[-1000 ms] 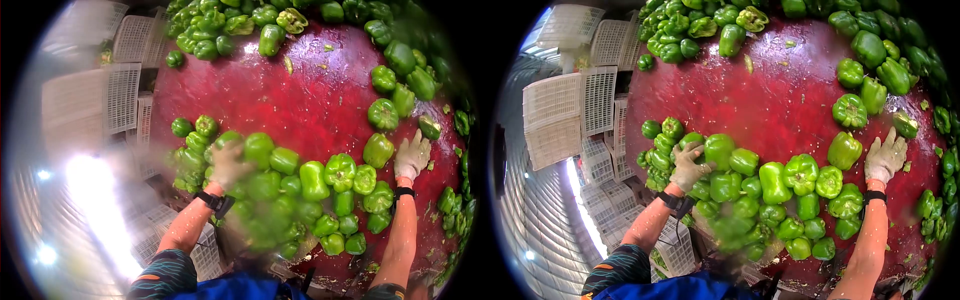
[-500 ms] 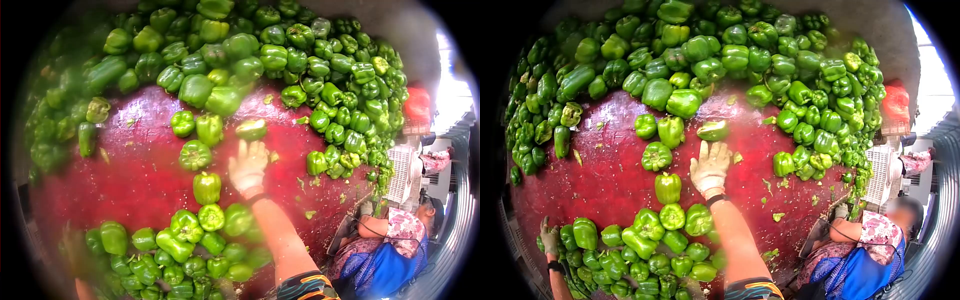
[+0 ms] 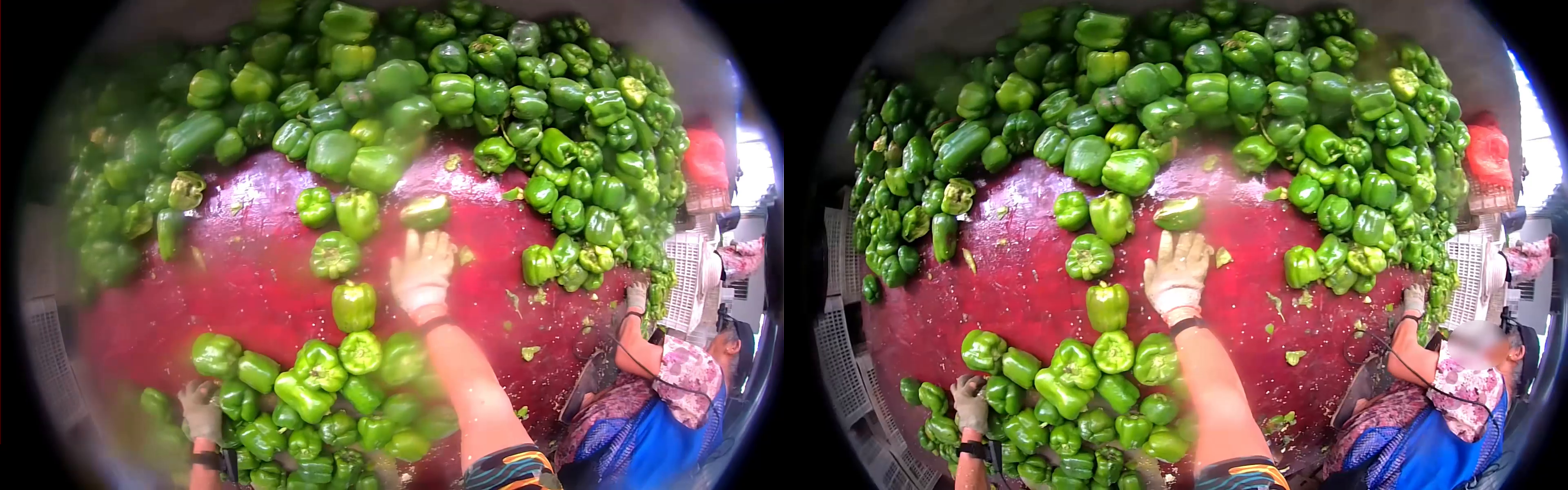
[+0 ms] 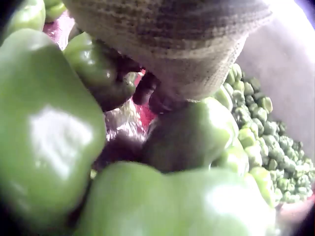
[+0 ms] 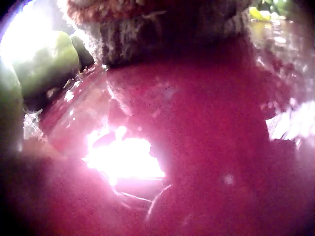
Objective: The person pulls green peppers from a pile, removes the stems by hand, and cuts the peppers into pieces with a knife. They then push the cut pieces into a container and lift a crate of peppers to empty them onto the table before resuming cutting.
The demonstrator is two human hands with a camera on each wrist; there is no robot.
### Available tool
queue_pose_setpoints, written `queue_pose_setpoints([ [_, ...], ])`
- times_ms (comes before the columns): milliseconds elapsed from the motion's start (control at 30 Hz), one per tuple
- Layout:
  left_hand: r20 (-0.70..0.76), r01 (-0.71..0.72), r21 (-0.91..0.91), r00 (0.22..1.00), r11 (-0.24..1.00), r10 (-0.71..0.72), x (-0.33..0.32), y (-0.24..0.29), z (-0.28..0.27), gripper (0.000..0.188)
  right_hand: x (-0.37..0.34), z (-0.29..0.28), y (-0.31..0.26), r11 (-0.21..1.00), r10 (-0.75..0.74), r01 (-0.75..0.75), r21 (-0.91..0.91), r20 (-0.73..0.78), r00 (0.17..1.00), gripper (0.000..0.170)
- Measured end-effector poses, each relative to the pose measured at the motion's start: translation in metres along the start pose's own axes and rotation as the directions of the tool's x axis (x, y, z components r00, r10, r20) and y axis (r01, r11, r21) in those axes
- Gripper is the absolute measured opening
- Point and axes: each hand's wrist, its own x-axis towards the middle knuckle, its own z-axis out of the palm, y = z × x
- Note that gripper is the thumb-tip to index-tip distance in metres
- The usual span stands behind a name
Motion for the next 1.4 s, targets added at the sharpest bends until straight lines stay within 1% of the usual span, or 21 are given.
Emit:
queue_pose_setpoints([
  [67, 0.02, -0.047, -0.056, 0.999, 0.997, 0.049, -0.014, 0.019, 0.004, 0.016, 0.001, -0.002, 0.001, 1.0, 0.005, -0.005, 0.023, 0.018, 1.0, 0.067],
  [133, 0.002, -0.255, -0.067, 0.967, 0.965, 0.256, -0.027, 0.024, 0.018, 0.022, 0.001, -0.001, 0.002, 0.999, 0.0, 0.0, 0.033, 0.0, 1.0, 0.068],
  [167, 0.1, -0.297, -0.045, 0.949, 0.954, 0.3, -0.037, 0.024, 0.025, 0.026, 0.0, 0.002, 0.003, 0.999, -0.006, 0.007, 0.037, -0.025, 1.0, 0.068],
  [200, 0.056, -0.19, -0.136, 0.978, 0.972, 0.199, -0.054, 0.009, 0.051, 0.031, -0.002, 0.005, 0.003, 0.999, -0.009, 0.011, 0.045, -0.048, 0.999, 0.068],
  [267, 0.063, -0.166, 0.058, 0.985, 0.984, 0.162, -0.077, 0.03, 0.053, 0.025, -0.002, 0.007, 0.006, 0.998, -0.014, 0.018, 0.068, -0.06, 0.998, 0.069],
  [367, 0.278, -0.15, 0.334, 0.959, 0.93, 0.055, -0.058, 0.057, 0.008, 0.021, -0.004, 0.008, 0.005, 0.999, -0.025, 0.028, 0.046, -0.071, 0.997, 0.071],
  [400, 0.355, -0.139, 0.255, 0.934, 0.957, 0.041, -0.041, 0.07, -0.015, 0.017, -0.005, 0.012, 0.006, 0.998, -0.031, 0.036, 0.052, -0.097, 0.995, 0.07],
  [467, 0.315, -0.197, 0.227, 0.942, 0.954, 0.12, 0.001, 0.102, -0.047, 0.02, -0.003, 0.007, 0.005, 0.998, -0.027, 0.032, 0.062, -0.077, 0.997, 0.07],
  [533, -0.055, -0.473, 0.124, 0.875, 0.872, 0.482, 0.052, 0.158, -0.061, 0.03, -0.003, 0.005, 0.005, 0.997, -0.021, 0.025, 0.066, -0.051, 0.998, 0.074],
  [600, -0.071, -0.562, -0.053, 0.827, 0.826, 0.558, 0.108, 0.223, -0.063, 0.054, -0.003, 0.006, 0.005, 0.998, -0.028, 0.031, 0.058, -0.045, 0.999, 0.075],
  [667, -0.152, -0.712, -0.156, 0.703, 0.685, 0.695, 0.168, 0.279, -0.043, 0.062, 0.001, 0.004, 0.005, 0.998, -0.019, 0.019, 0.065, 0.0, 1.0, 0.074],
  [733, -0.238, -0.741, -0.275, 0.67, 0.613, 0.703, 0.206, 0.34, -0.025, 0.066, 0.001, 0.003, 0.007, 0.997, -0.01, 0.007, 0.071, 0.039, 0.999, 0.073],
  [800, -0.057, -0.626, -0.15, 0.778, 0.765, 0.626, 0.23, 0.386, -0.007, 0.069, 0.0, 0.006, 0.007, 0.997, -0.002, -0.003, 0.08, 0.062, 0.998, 0.071],
  [900, 0.103, -0.555, 0.053, 0.83, 0.83, 0.548, 0.223, 0.414, 0.002, 0.073, 0.002, 0.006, 0.007, 0.997, 0.011, -0.018, 0.073, 0.09, 0.996, 0.071],
  [1000, 0.195, -0.565, -0.033, 0.805, 0.825, 0.559, 0.214, 0.399, 0.004, 0.076, 0.0, 0.002, 0.006, 0.991, 0.013, -0.027, 0.134, 0.101, 0.995, 0.068],
  [1067, 0.347, -0.456, -0.098, 0.817, 0.884, 0.46, 0.189, 0.386, 0.002, 0.066, 0.003, 0.004, 0.008, 0.995, -0.012, 0.003, 0.103, 0.088, 0.996, 0.063],
  [1133, 0.25, -0.579, -0.166, 0.758, 0.798, 0.602, 0.17, 0.354, 0.024, 0.055, -0.004, 0.017, 0.013, 0.998, -0.048, 0.051, -0.027, 0.114, 0.992, 0.059],
  [1200, 0.194, -0.552, -0.205, 0.787, 0.808, 0.586, 0.15, 0.342, 0.021, 0.049, -0.003, 0.014, 0.013, 0.999, -0.044, 0.045, -0.003, 0.058, 0.997, 0.057],
  [1267, 0.279, -0.492, -0.254, 0.787, 0.832, 0.551, 0.129, 0.331, 0.014, 0.046, -0.003, 0.026, 0.013, 0.997, -0.045, 0.049, -0.068, 0.051, 0.998, 0.057],
  [1300, 0.257, -0.532, -0.265, 0.765, 0.804, 0.59, 0.12, 0.317, 0.022, 0.046, -0.003, 0.023, 0.012, 0.998, -0.023, 0.022, 0.054, 0.018, 1.0, 0.06],
  [1400, 0.234, -0.578, -0.257, 0.741, 0.775, 0.63, 0.087, 0.298, 0.03, 0.043, -0.002, 0.015, 0.012, 0.999, -0.015, 0.012, 0.051, 0.055, 0.998, 0.065],
])
